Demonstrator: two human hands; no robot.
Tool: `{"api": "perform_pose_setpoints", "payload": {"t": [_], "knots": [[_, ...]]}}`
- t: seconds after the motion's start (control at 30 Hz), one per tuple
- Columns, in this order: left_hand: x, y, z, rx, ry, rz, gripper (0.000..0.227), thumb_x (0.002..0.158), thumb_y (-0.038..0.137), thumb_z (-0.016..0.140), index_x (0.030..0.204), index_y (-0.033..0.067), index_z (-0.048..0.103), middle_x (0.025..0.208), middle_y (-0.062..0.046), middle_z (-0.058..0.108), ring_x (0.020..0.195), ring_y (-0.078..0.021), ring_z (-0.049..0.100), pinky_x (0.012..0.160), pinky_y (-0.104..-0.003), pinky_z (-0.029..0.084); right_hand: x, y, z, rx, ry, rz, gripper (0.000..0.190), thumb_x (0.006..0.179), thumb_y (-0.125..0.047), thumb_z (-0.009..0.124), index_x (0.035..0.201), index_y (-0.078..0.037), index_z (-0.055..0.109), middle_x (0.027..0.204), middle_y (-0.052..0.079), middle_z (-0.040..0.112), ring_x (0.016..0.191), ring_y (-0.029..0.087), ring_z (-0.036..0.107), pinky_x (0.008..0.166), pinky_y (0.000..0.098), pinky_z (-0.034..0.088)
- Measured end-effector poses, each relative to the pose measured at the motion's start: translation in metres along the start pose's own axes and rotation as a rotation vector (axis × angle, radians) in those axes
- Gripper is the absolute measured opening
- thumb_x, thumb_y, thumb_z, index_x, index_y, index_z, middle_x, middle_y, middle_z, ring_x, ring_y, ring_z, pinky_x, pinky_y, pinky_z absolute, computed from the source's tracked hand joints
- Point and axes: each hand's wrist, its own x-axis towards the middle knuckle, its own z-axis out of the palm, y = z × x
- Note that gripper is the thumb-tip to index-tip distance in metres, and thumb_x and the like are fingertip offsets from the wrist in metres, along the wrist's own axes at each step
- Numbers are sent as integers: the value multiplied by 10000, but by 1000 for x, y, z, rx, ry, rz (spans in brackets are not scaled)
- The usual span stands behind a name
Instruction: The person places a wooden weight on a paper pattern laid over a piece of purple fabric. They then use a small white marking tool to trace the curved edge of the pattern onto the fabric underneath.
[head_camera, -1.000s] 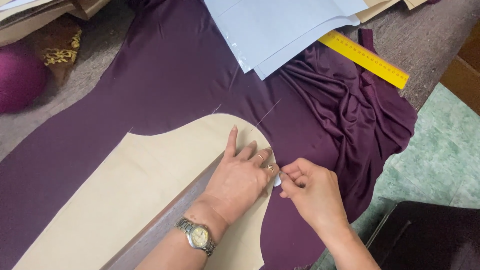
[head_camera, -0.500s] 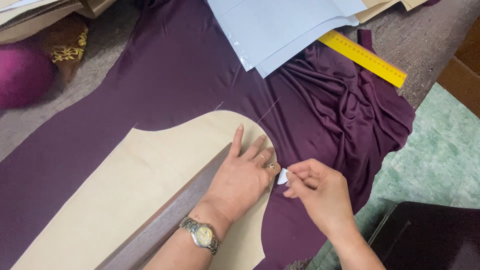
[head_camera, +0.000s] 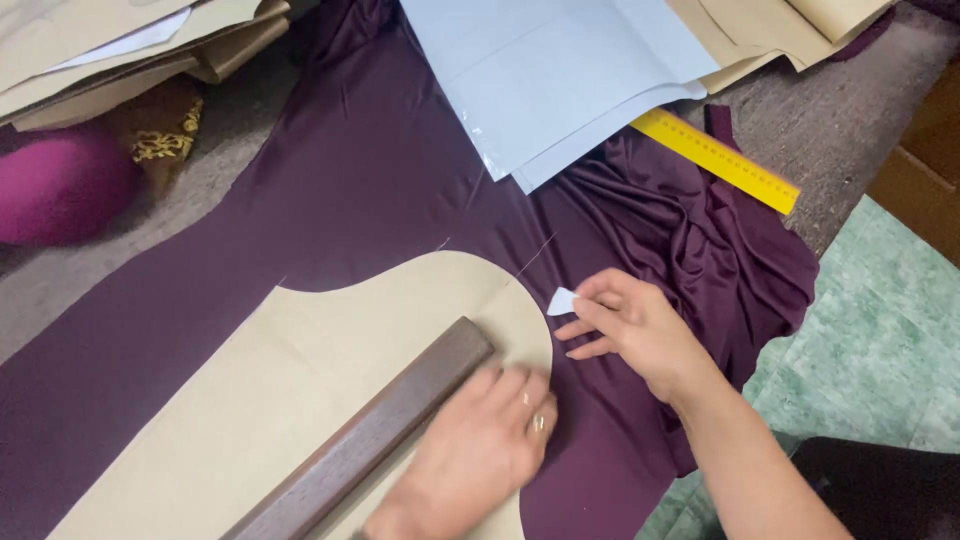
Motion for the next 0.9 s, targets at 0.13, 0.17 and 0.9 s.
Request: {"api": "perform_pose_setpoints", "payload": {"t": [0.13, 0.17, 0.9], "knots": [[-30, 20, 15, 45, -15, -48, 216, 909, 47, 456, 991, -59, 626, 1179, -248, 573, 863, -310, 536, 661, -363, 414, 29, -3, -12, -40, 0, 16, 60, 912, -48, 576, 954, -6, 574, 947, 196, 638, 874, 333, 740, 660, 421, 628], [-34, 21, 18, 45, -17, -51, 216, 909, 47, 456, 991, -59, 626, 1179, -248, 573, 863, -310, 536, 661, -363, 414, 33, -1, -16, -41, -2, 17, 60, 912, -48, 576, 954, -6, 574, 947, 196, 638, 874, 333, 740, 660, 421, 628], [-3, 12, 20, -538, -477, -806, 356, 894, 110, 497, 1230, 221, 539, 987, -80, 434, 805, -327, 575, 501, -530, 493, -69, 13, 33, -359, 149, 205, 111, 829, -76, 663, 931, -62, 702, 703, 78, 737, 558, 190, 734, 582, 243, 572]]}}
